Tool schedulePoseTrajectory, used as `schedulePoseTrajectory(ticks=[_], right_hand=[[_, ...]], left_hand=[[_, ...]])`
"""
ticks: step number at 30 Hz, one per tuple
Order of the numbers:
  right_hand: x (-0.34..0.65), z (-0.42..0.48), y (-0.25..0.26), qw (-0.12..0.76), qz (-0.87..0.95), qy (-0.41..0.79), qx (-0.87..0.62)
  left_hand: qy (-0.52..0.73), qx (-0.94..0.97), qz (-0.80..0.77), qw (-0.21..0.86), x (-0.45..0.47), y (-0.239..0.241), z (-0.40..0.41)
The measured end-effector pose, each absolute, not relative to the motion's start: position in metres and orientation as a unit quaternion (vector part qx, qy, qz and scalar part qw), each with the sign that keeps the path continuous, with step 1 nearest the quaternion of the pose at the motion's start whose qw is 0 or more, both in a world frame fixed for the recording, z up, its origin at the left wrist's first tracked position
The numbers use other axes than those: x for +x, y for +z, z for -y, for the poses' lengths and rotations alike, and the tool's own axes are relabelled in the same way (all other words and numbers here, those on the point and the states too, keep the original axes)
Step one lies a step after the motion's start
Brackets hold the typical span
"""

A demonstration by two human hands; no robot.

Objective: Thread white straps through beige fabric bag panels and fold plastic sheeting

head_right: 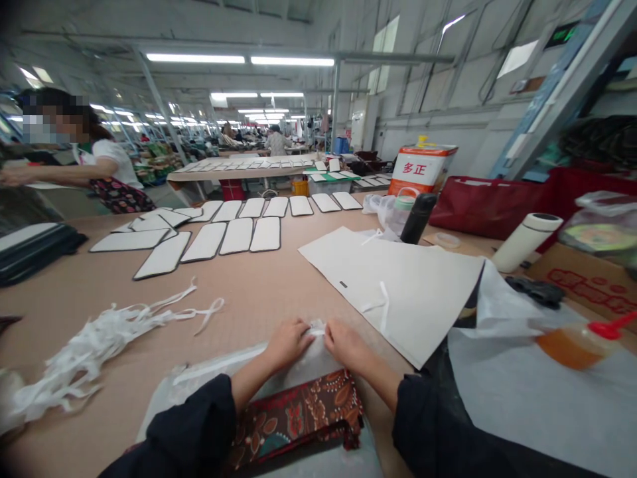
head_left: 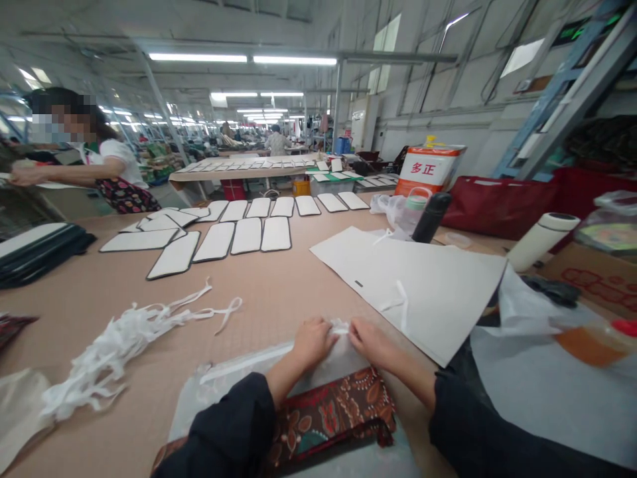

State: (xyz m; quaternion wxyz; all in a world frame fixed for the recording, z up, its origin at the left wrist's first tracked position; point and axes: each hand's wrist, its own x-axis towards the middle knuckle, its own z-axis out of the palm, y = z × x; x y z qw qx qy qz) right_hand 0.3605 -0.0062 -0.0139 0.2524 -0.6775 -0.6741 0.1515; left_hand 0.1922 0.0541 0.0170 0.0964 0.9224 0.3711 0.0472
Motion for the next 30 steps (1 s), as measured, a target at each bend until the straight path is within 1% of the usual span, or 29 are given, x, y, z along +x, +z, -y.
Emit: schedulePoseTrajectory(ticks=[4,7,12,19,25,30], right_hand=[[0.366,-0.008,-0.022,0.314,0.649,0.208,-0.661],[0.367,-0.021,-0.031,0.337,0.638,0.233,-0.652],[0.361,-0.023,-0.041,0.356,0.629,0.215,-0.656],[0.359,-0.018,-0.035,0.310,0.653,0.147,-0.675],[0.361,-0.031,-0.027,0.246,0.653,0.172,-0.695],[0.363,-0.040,-0.028,0.219,0.634,0.183,-0.719]], left_hand=[[0.049,0.906,-0.405,0.115,0.205,0.004,-0.059],[0.042,0.899,-0.420,0.115,0.210,-0.003,-0.060],[0.049,0.915,-0.396,0.061,0.211,-0.004,-0.051],[0.026,0.947,-0.319,-0.028,0.208,-0.004,-0.039],[0.016,0.954,-0.290,-0.068,0.209,-0.009,-0.040],[0.013,0.956,-0.280,-0.081,0.207,-0.009,-0.039]])
